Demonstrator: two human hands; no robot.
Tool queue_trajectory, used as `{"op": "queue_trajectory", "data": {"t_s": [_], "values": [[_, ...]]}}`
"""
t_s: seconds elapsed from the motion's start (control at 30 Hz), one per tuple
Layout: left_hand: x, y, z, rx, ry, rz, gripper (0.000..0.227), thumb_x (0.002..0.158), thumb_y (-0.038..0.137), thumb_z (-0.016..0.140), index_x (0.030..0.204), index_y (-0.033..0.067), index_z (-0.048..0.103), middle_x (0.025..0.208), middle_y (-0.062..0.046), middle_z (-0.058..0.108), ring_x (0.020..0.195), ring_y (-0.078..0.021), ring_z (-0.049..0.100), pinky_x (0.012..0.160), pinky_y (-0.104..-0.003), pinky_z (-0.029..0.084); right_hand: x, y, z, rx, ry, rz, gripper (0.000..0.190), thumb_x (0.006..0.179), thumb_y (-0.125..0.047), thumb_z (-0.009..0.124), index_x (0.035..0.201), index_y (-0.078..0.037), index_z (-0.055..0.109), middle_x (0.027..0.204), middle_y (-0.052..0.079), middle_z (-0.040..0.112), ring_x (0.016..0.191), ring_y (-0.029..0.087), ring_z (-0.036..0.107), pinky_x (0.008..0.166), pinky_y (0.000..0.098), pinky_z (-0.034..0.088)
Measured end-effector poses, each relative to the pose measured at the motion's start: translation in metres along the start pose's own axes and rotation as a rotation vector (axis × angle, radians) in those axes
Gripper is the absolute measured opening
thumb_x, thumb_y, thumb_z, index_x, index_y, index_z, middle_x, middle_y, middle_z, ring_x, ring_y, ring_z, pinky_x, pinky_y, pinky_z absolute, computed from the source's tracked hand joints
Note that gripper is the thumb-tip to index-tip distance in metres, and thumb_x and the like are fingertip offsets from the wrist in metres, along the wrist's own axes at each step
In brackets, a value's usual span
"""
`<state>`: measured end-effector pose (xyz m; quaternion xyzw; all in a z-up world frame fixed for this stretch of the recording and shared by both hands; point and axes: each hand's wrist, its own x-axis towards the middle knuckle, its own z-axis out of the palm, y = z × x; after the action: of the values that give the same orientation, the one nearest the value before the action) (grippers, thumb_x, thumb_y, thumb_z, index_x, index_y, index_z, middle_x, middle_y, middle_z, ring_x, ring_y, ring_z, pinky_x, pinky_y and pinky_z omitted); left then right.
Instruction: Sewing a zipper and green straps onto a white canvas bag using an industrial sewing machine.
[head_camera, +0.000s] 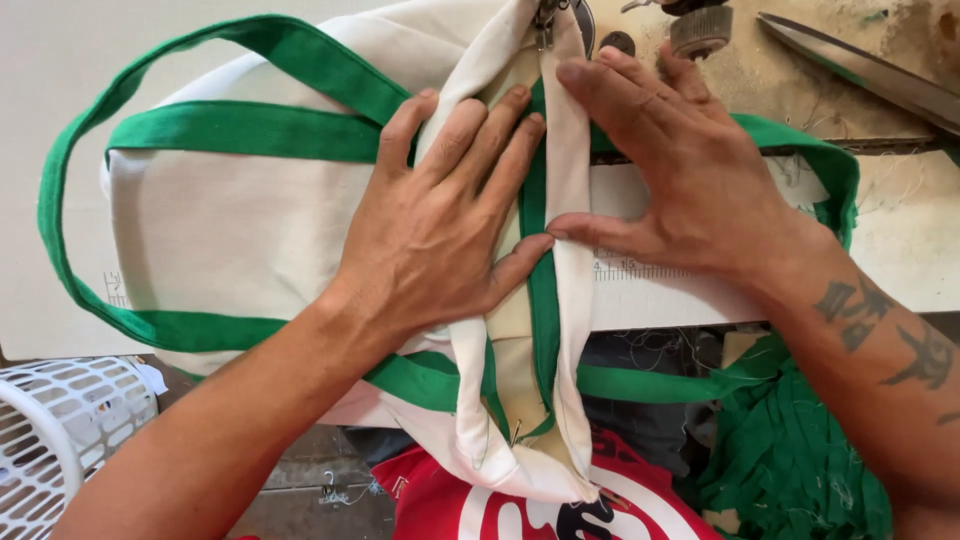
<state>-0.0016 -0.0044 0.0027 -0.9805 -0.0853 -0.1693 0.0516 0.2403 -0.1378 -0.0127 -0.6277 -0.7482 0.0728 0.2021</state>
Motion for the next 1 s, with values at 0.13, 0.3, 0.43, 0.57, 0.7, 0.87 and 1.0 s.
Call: {"op": "queue_trajectory", "data": {"t_s": [0.13,0.3,0.43,0.57,0.7,0.87,1.0], "values": [[-0.001,0.004,-0.002,0.062,-0.071,-0.031,0.082,0.117,0.069,0.055,0.165,0.0028,0.058,0.169,-0.014,0.055,0.146,-0.0294,0.057,0.125,-0.052,0.034,-0.003,0.003,0.002,-0.18,0.012,-0.104,0.085,0.107,-0.063,0.077,0.172,-0.013,0.053,0.177,0.014,0.048,0.165,0.04,0.044,0.133,0.065,0.033],[0.003,0.0,-0.004,0.093,-0.092,0.013,0.085,0.116,0.072,0.053,0.165,0.002,0.058,0.169,-0.014,0.056,0.144,-0.0283,0.054,0.122,-0.05,0.034,-0.005,0.003,0.003,-0.161,0.011,-0.087,0.084,0.108,-0.063,0.077,0.173,-0.016,0.052,0.179,0.01,0.045,0.167,0.042,0.04,0.132,0.0721,0.03],[0.002,-0.004,0.002,0.061,-0.096,0.024,0.089,0.115,0.071,0.059,0.166,-0.0007,0.056,0.171,-0.014,0.054,0.145,-0.0298,0.051,0.12,-0.053,0.032,-0.002,0.002,0.001,-0.14,-0.004,-0.104,0.081,0.111,-0.06,0.074,0.172,-0.01,0.056,0.177,0.018,0.049,0.165,0.047,0.041,0.13,0.0761,0.021],[0.0,-0.008,0.001,-0.016,-0.022,0.077,0.081,0.12,0.063,0.064,0.161,-0.006,0.057,0.167,-0.02,0.057,0.143,-0.0331,0.056,0.118,-0.053,0.035,0.0,-0.004,-0.004,-0.1,-0.038,-0.115,0.076,0.114,-0.056,0.071,0.172,-0.008,0.057,0.177,0.023,0.049,0.163,0.053,0.041,0.128,0.0793,0.013],[0.002,-0.015,-0.003,-0.013,-0.025,0.111,0.071,0.115,0.064,0.069,0.156,0.0073,0.067,0.166,-0.018,0.059,0.139,-0.0313,0.056,0.114,-0.053,0.038,0.0,0.0,-0.004,-0.143,-0.035,-0.095,0.077,0.111,-0.058,0.075,0.17,-0.009,0.062,0.177,0.017,0.049,0.164,0.048,0.04,0.121,0.0869,0.015],[0.005,-0.026,-0.001,-0.039,0.011,0.093,0.063,0.115,0.068,0.071,0.151,0.0159,0.073,0.166,-0.013,0.062,0.137,-0.0316,0.059,0.115,-0.054,0.036,0.005,0.01,-0.003,-0.157,-0.03,-0.076,0.083,0.108,-0.067,0.08,0.173,-0.023,0.055,0.179,0.013,0.047,0.163,0.063,0.037,0.113,0.0949,0.009],[0.011,-0.03,0.0,-0.005,0.022,0.088,0.062,0.115,0.069,0.068,0.15,0.0177,0.073,0.165,-0.011,0.063,0.136,-0.0306,0.059,0.113,-0.053,0.037,0.01,0.016,-0.004,-0.156,-0.014,-0.098,0.08,0.113,-0.067,0.08,0.174,-0.025,0.051,0.178,0.014,0.052,0.159,0.071,0.046,0.115,0.0908,0.003]]}}
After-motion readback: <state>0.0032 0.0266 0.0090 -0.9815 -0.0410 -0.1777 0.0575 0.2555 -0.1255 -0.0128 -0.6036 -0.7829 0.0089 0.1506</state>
